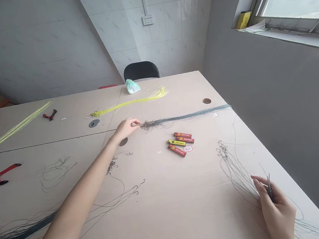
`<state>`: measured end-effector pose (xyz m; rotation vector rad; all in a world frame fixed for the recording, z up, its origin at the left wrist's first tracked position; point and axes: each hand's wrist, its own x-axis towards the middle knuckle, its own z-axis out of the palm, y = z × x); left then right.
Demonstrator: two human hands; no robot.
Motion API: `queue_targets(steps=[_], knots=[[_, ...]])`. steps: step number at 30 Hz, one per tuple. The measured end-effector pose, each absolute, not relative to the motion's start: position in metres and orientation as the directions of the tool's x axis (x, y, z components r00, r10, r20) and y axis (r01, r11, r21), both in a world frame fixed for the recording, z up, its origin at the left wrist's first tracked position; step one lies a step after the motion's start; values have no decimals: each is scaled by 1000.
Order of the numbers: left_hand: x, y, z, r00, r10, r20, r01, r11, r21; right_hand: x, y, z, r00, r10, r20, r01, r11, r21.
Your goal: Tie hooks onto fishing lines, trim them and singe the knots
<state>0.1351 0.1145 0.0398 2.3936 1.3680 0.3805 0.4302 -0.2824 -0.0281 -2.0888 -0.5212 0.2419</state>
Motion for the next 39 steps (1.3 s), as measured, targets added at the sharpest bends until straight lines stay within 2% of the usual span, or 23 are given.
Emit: queue_targets(steps=[9,17,24,29,39], knots=[[130,124,13,414,909,49,754,-373,540,425,-273,-18,920,388,-52,224,-630,-743],[142,130,2,414,910,18,737,-347,580,420,-273,-15,921,389,-6,257,-620,-741],[145,130,3,431,901,40,741,-379,554,421,-270,-12,932,338,-129,145,-674,-724],[141,128,9,444,892,82,747,-419,516,421,-269,-11,932,339,-129,145,-675,-724],[137,125,38,580,793,185,717,-605,347,430,-273,-18,920,386,-64,215,-634,-743]])
